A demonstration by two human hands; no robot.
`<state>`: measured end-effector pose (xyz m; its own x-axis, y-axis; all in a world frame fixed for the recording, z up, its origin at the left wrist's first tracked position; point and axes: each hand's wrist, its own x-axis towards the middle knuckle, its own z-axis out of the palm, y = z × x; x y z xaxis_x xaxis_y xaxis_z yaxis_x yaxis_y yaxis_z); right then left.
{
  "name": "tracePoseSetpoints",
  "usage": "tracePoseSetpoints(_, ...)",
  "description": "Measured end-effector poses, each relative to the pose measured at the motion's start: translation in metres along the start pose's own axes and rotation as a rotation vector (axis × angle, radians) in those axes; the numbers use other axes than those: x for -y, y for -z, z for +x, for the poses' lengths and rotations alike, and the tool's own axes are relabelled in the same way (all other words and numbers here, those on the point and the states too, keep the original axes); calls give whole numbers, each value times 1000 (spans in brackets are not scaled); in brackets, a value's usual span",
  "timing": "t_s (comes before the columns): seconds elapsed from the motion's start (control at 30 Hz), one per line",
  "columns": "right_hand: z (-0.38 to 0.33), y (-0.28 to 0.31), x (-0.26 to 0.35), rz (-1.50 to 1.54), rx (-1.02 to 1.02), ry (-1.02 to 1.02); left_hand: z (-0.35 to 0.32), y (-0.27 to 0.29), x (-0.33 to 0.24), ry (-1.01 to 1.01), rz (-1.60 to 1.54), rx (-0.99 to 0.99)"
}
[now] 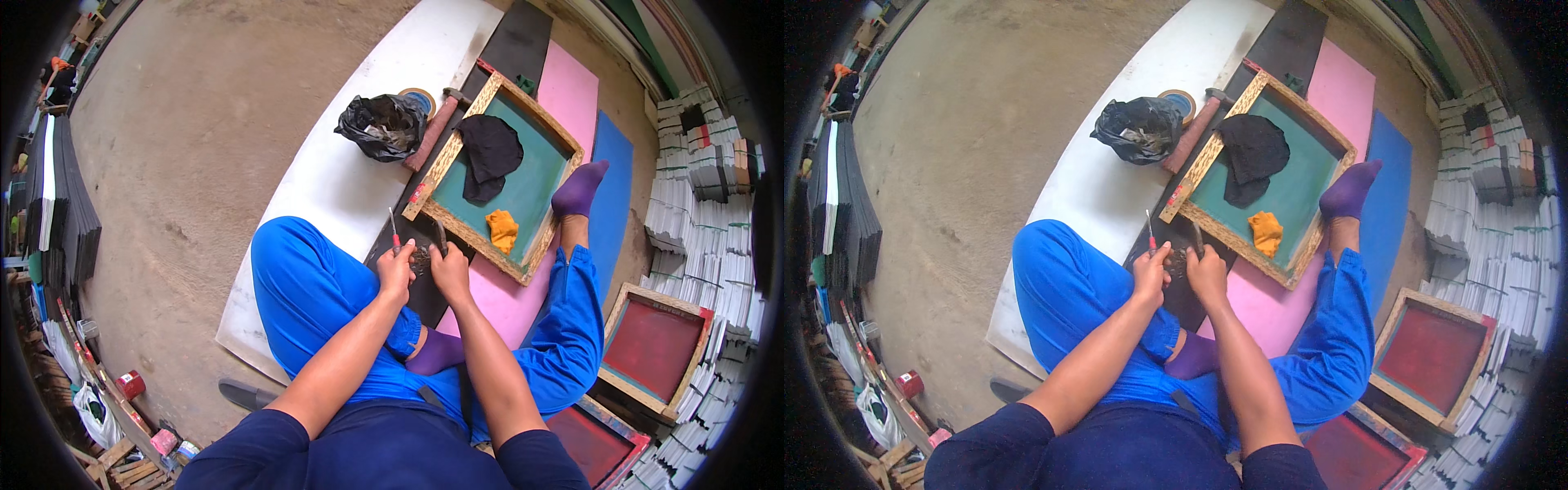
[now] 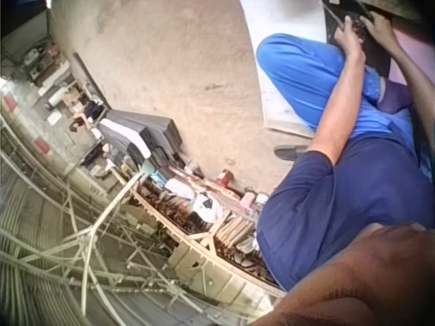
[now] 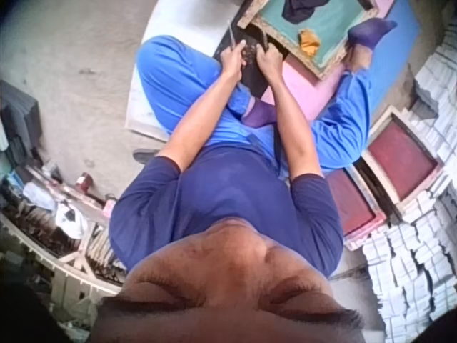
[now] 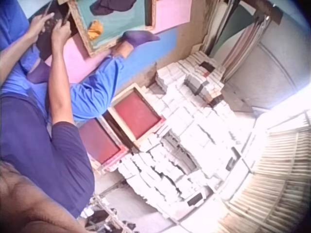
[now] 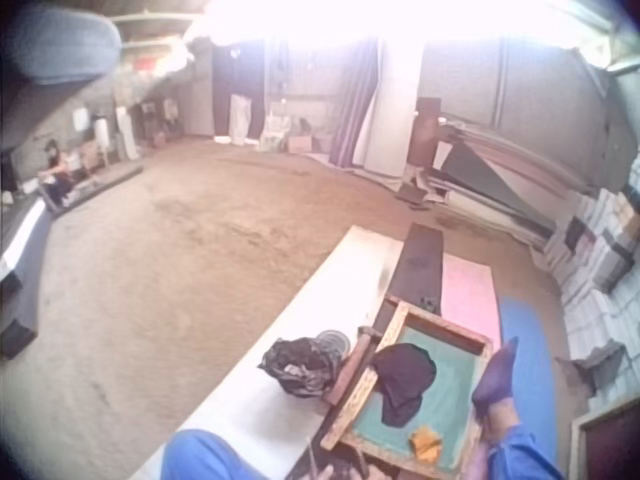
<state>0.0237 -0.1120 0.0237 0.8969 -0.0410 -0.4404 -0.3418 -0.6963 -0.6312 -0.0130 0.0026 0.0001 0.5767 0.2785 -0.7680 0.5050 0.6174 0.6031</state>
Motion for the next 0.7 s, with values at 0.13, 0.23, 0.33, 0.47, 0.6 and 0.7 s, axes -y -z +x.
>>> tracePoseSetpoints(0.13, -18, 6, -24, 21, 245, 59, -2, 1, -3, 64, -42, 69)
tracePoseSetpoints(0.23, -27, 15, -22, -61, 380, 56, 0, 5, 1, 66, -54, 127)
tracePoseSetpoints(0.33, -29, 20, -24, -63, 462, 76, 1, 8, 6, 52, -10, 115)
tracePoseSetpoints(0.47, -22, 18, -43, 88, 650, 10, 3, 9, 12, 25, 39, 39)
tracePoseSetpoints(0.6, -15, 25, -50, 234, 761, -127, 0, 7, 9, -28, 118, -37)
tracePoseSetpoints(0.7, -3, 36, -41, 324, 703, -223, -3, 5, 9, -20, 145, -44)
